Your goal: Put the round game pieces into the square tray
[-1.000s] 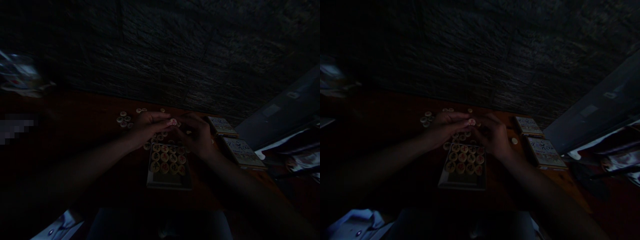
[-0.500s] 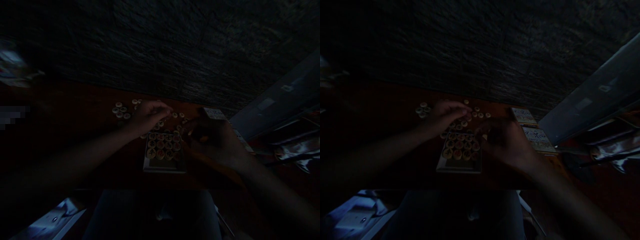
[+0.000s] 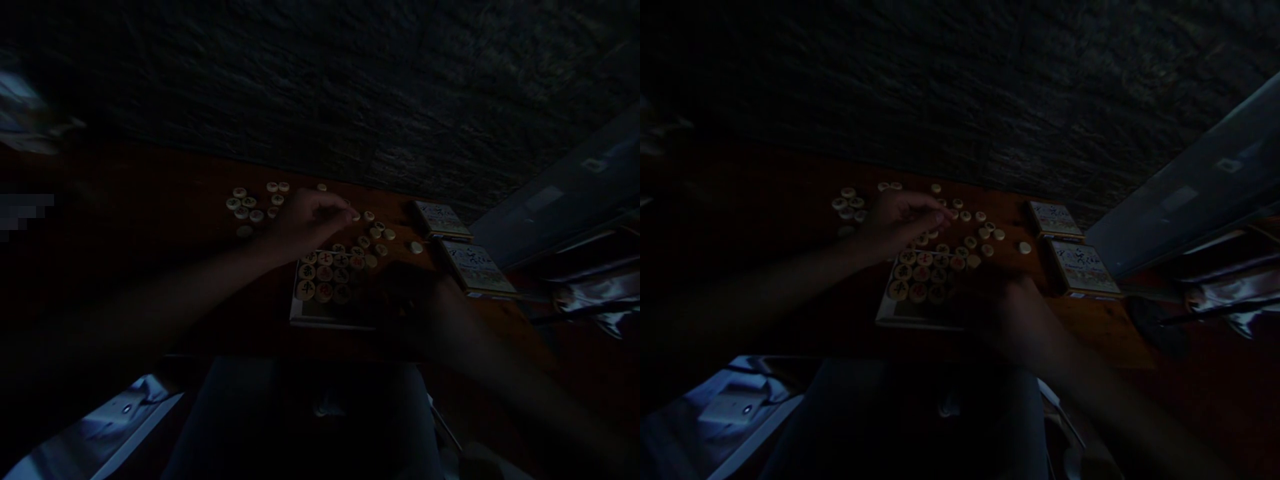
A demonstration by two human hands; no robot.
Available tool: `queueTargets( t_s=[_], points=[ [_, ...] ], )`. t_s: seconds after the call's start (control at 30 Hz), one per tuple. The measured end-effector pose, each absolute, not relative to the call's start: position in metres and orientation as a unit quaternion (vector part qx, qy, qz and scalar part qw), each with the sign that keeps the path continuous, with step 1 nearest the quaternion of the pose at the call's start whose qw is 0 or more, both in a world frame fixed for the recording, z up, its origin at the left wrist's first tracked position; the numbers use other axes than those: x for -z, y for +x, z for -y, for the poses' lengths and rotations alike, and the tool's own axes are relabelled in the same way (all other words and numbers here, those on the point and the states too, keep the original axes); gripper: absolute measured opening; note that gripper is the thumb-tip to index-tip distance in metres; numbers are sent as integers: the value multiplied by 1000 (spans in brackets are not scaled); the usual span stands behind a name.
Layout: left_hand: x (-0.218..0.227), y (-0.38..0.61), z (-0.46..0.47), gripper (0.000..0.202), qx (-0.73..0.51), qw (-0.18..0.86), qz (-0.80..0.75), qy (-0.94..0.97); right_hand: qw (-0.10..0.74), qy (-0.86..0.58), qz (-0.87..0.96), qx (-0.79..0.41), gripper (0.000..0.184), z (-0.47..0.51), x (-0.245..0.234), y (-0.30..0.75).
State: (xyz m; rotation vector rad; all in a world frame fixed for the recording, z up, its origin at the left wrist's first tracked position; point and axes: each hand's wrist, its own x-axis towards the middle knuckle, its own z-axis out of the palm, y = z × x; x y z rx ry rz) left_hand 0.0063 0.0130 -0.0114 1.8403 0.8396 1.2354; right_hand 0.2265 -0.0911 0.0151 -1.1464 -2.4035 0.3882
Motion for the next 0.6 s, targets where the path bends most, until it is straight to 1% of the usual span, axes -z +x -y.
queueTargets(
  t_s=[0.27, 0.43, 0.6],
  points=[
    [12, 6, -15, 19, -483, 383, -326, 717, 240, -382, 888, -91, 18, 95, -5, 228],
    [14, 5, -17, 19, -484, 370, -324, 724, 239, -392, 885, -76, 17, 95, -6, 226],
    [14, 4, -20, 22, -485, 386, -331, 712, 219, -396, 888, -77, 23, 98, -6, 226]
  ],
)
